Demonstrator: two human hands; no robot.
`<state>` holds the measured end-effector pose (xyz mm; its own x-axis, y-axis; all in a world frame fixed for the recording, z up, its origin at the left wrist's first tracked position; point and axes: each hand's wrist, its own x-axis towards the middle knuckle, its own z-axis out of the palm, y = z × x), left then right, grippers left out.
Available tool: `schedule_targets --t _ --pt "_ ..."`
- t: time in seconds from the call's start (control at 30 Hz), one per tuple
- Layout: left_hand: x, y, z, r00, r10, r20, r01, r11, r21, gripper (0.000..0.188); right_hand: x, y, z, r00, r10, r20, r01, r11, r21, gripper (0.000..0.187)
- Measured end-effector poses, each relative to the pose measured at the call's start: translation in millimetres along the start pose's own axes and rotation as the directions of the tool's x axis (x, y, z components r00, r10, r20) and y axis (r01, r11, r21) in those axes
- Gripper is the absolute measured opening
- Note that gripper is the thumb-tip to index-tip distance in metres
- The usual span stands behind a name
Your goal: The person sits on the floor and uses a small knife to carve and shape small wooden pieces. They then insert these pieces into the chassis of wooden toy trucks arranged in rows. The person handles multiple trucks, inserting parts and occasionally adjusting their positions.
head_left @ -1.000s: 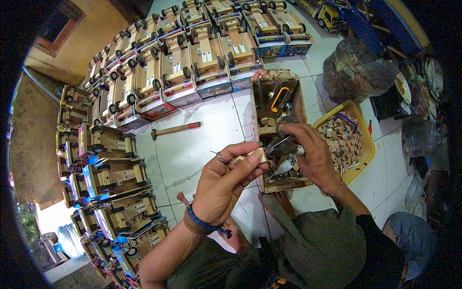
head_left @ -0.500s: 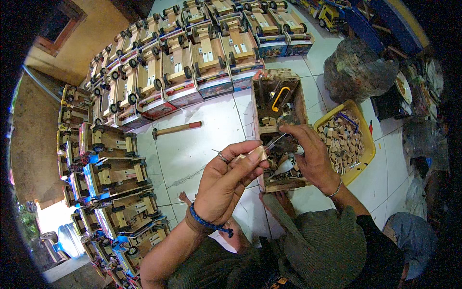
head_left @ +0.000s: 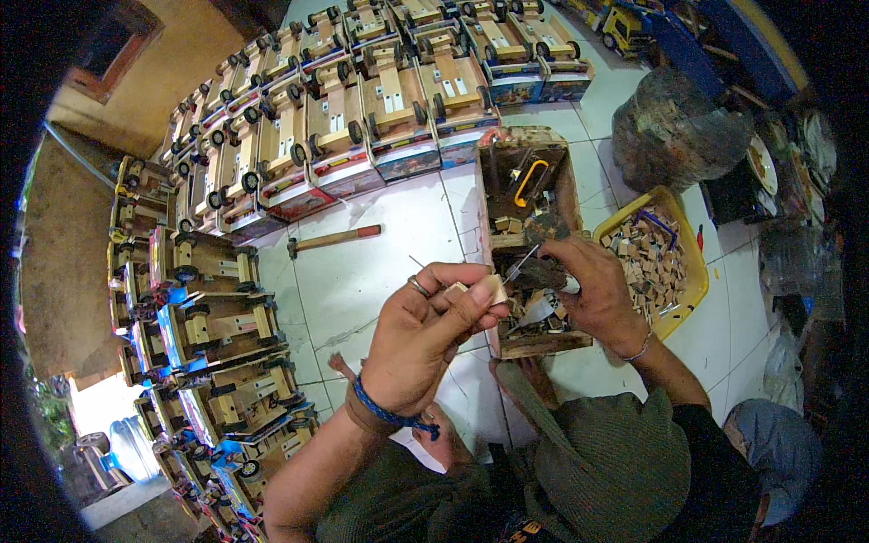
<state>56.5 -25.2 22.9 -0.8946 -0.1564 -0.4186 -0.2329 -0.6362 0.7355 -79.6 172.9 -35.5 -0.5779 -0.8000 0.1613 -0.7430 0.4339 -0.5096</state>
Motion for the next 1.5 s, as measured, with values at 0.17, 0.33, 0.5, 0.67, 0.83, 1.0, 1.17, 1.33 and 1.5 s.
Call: schedule_targets --t 0.17,0.33,0.5,0.67,0.83,1.0,1.17,1.33,1.5 --pt "5.9 19.5 -11.6 0.996 -0.013 0.083 -0.006 0.973 0.230 0.020 16.5 9.2 -26.8 0.948 -0.204 0.245 0.171 0.974 0.151 0.047" --pt "4.0 26.8 -13.2 0.990 0.009 0.138 -0.059 0.931 0.360 0.018 22.5 9.1 -34.5 0.848 -0.227 0.479 0.104 0.957 0.269 0.042" --pt "1.6 27.7 -13.4 0.991 0.043 0.128 -0.091 0.915 0.394 0.019 20.8 10.5 -26.3 0.879 -0.237 0.413 0.106 0.943 0.315 0.042" --pt "-3.6 27.5 -13.0 0.991 0.096 0.089 -0.127 0.875 0.467 0.018 19.7 9.6 -26.4 0.931 -0.142 0.336 0.069 0.973 0.222 0.044" --pt "-5.5 26.0 -13.8 0.986 0.137 0.094 -0.166 0.837 0.522 0.017 20.2 6.9 -28.1 0.969 -0.094 0.228 0.057 0.985 0.165 0.048" --pt "-4.4 25.9 -15.7 0.984 0.153 0.086 -0.174 0.789 0.589 0.016 22.5 6.9 -28.7 0.966 -0.073 0.250 0.044 0.992 0.118 0.043" --pt "-3.8 25.4 -14.9 0.983 0.168 0.073 -0.176 0.759 0.627 0.017 22.4 6.6 -28.2 0.959 -0.046 0.281 0.011 0.992 0.124 0.037" --pt "-3.1 23.8 -14.6 0.981 0.184 0.065 -0.181 0.734 0.654 0.017 21.4 9.6 -25.6 0.964 -0.090 0.252 0.065 0.992 0.107 0.036" --pt "-2.0 22.3 -14.9 0.972 0.229 0.061 -0.205 0.682 0.702 0.018 21.1 7.6 -25.9 0.965 -0.089 0.245 0.073 0.995 0.075 0.040"
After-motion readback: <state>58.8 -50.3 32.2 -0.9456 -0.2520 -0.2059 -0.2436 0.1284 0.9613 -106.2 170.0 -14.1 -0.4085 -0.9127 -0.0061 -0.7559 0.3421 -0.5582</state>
